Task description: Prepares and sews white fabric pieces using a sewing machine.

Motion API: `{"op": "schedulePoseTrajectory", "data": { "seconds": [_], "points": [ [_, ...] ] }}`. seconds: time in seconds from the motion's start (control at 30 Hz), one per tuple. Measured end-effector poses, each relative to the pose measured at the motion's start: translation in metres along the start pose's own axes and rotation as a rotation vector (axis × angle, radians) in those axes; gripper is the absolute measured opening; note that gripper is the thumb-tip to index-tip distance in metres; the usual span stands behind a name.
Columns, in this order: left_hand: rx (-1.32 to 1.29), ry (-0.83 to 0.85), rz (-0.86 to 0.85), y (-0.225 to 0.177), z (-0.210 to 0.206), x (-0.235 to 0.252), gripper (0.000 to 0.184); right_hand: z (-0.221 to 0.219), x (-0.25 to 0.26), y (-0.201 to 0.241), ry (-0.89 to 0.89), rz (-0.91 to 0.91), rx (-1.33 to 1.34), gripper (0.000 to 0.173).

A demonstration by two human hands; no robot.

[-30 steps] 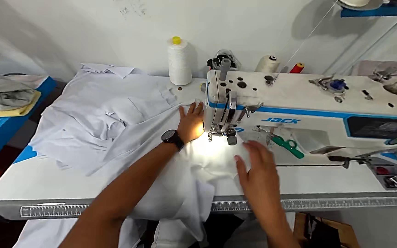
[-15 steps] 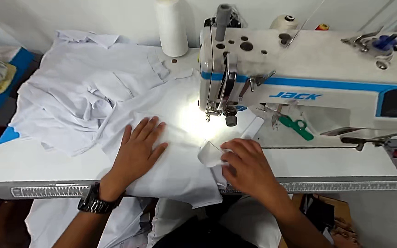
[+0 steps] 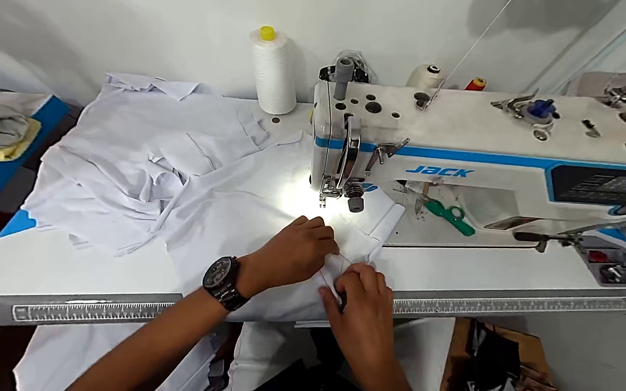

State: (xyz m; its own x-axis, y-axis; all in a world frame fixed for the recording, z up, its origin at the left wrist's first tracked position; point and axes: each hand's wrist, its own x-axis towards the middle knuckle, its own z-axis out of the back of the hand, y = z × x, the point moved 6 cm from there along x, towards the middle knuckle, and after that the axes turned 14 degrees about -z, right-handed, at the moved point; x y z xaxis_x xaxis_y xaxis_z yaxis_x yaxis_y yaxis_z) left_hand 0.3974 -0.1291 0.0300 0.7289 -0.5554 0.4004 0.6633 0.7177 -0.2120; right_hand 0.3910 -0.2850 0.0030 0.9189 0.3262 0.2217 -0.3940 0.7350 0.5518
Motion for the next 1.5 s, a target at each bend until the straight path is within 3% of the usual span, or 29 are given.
{"op": "schedulePoseTrajectory", "data": {
  "seconds": [0.13, 0.2, 0.27, 0.33, 0.4, 0.47, 0.53, 0.67, 0.77, 0.93, 1.07, 1.17, 1.27, 1.4, 1.5],
  "points": [
    [-0.283, -0.221, 0.107, 0.006, 0.027, -0.021, 0.013, 0.019, 0.010, -0.003, -0.014, 0.145, 0.205, 0.010],
    [-0.333, -0.239, 0.110, 0.001, 0.034, -0.041, 0.014, 0.030, 0.009, 0.000, 0.001, 0.352, 0.223, 0.018],
    [-0.309, -0.215, 0.156, -0.003, 0.040, -0.068, 0.018, 0.037, 0.009, -0.007, 0.180, 0.489, 0.204, 0.022],
    [-0.229, -0.250, 0.288, -0.002, 0.049, -0.094, 0.020, 0.044, 0.019, -0.025, 0.250, 0.391, 0.270, 0.019],
    [-0.051, -0.285, 0.413, 0.002, 0.052, -0.110, 0.023, 0.042, 0.031, -0.031, 0.129, 0.237, 0.185, 0.025],
    [0.111, -0.221, 0.494, 0.006, 0.044, -0.115, 0.032, 0.023, 0.033, -0.023, 0.098, 0.150, 0.033, 0.044],
    [0.205, -0.082, 0.552, 0.016, 0.030, -0.120, 0.051, 0.005, 0.032, -0.012, 0.068, 0.134, -0.022, 0.038],
    [0.186, 0.055, 0.499, 0.041, 0.034, -0.142, 0.061, -0.001, 0.020, 0.003, 0.105, 0.100, 0.058, 0.023],
    [0.196, 0.061, 0.460, 0.051, 0.047, -0.144, 0.061, -0.006, 0.011, 0.012, 0.148, 0.113, 0.064, 0.031],
    [0.220, 0.054, 0.564, 0.036, 0.039, -0.118, 0.064, 0.010, 0.037, -0.012, -0.005, 0.185, -0.002, 0.022],
    [0.236, 0.152, 0.539, 0.061, 0.037, -0.138, 0.067, 0.010, 0.060, -0.027, 0.110, 0.302, -0.059, 0.028],
    [0.193, 0.036, 0.468, 0.076, 0.058, -0.141, 0.060, 0.012, 0.054, -0.016, 0.063, 0.337, -0.062, 0.024],
    [0.145, -0.030, 0.318, 0.045, 0.062, -0.099, 0.048, 0.011, 0.063, -0.003, 0.052, 0.339, 0.026, 0.025],
    [0.086, 0.183, 0.246, 0.003, 0.007, -0.080, 0.068, 0.001, 0.065, -0.010, 0.188, 0.428, -0.080, 0.037],
    [0.075, 0.203, 0.279, 0.004, 0.004, -0.081, 0.067, 0.033, 0.057, -0.036, 0.180, 0.344, -0.281, 0.037]
  ]
}}
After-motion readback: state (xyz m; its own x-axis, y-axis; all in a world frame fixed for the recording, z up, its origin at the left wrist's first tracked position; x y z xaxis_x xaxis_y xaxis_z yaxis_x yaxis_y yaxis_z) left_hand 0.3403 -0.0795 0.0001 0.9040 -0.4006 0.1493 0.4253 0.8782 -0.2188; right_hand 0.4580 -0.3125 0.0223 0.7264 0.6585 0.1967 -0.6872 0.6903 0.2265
